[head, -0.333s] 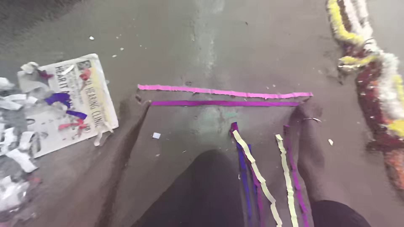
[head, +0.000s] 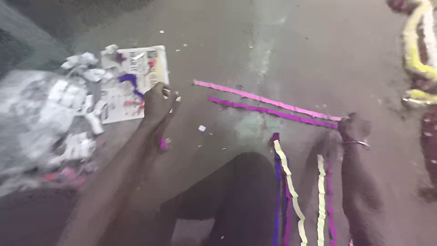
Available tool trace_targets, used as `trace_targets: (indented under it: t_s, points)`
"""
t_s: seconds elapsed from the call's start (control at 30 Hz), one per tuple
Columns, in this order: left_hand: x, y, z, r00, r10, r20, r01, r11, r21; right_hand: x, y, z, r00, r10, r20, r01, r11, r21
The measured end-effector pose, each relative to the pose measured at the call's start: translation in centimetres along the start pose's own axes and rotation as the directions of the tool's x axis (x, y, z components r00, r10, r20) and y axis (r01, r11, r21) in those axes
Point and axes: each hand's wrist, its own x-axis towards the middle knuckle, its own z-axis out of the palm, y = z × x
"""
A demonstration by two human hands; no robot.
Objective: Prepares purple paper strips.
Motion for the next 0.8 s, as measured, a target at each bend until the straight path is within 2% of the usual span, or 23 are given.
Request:
trace_targets:
  t_s: [0.03,0.1,0.17,0.2,0.27,0.3,0.37,0.4,0.43,0.47,0.53,0.57,0.63,0.73,0.8]
  points:
    - [-1.6,-1.1,-2.2,0.999,0.009,-0.052,-0.010,1.000,-0.029,1.4,0.4,1.8,0.976,-0.146,-0.161,0.173,0.970,0.172]
    - [-5.3,-3.2,-6.4,0.989,-0.007,-0.148,-0.001,0.999,-0.053,1.3,-4.5,1.2,0.958,-0.255,-0.134,0.285,0.907,0.311]
    - [-9.5,-4.9,-8.8,0.979,-0.055,-0.195,0.043,0.997,-0.064,-4.7,-11.1,-1.3,0.902,-0.431,-0.029,0.412,0.840,0.352]
    - [-11.6,-5.4,-9.3,0.976,-0.098,-0.194,0.083,0.993,-0.081,-8.0,-14.1,-2.0,0.816,-0.576,-0.051,0.545,0.736,0.401]
    - [-16.9,-6.6,-8.6,0.974,-0.191,-0.118,0.177,0.977,-0.123,-16.4,-19.0,-3.0,0.584,-0.812,-0.010,0.722,0.514,0.464]
    - [-19.2,-7.1,-8.1,0.973,-0.216,-0.085,0.202,0.969,-0.145,-20.6,-21.8,-3.7,0.482,-0.876,0.039,0.775,0.446,0.447]
    - [-21.8,-7.8,-6.6,0.969,-0.243,-0.035,0.234,0.957,-0.169,-27.9,-27.5,-3.1,0.355,-0.914,0.196,0.829,0.405,0.387]
    - [-21.9,-8.1,-6.2,0.972,-0.230,-0.048,0.218,0.960,-0.175,-30.2,-31.1,-0.7,0.310,-0.927,0.210,0.849,0.369,0.378]
    - [-21.8,-8.0,-5.9,0.973,-0.218,-0.074,0.199,0.959,-0.201,-32.4,-33.7,1.9,0.295,-0.938,0.183,0.860,0.344,0.378]
    - [-21.2,-8.0,-5.9,0.968,-0.229,-0.103,0.200,0.952,-0.232,-34.5,-35.5,4.3,0.309,-0.939,0.150,0.833,0.344,0.434]
    - [-19.6,-8.2,-6.3,0.947,-0.285,-0.150,0.232,0.925,-0.300,-37.0,-37.2,8.9,0.388,-0.920,0.058,0.744,0.350,0.570]
    - [-19.3,-8.4,-6.4,0.936,-0.319,-0.147,0.258,0.909,-0.328,-37.4,-37.4,9.9,0.437,-0.896,0.080,0.685,0.389,0.616]
    - [-19.2,-8.3,-6.7,0.930,-0.348,-0.121,0.275,0.874,-0.401,-37.1,-37.6,9.5,0.544,-0.825,0.153,0.556,0.490,0.671]
    - [-19.0,-7.8,-6.7,0.934,-0.349,-0.074,0.286,0.858,-0.427,-35.8,-36.5,8.8,0.605,-0.767,0.215,0.525,0.587,0.616]
    - [-18.2,-7.7,-6.1,0.942,-0.333,-0.047,0.284,0.864,-0.415,-35.5,-36.0,10.3,0.598,-0.784,0.166,0.481,0.516,0.709]
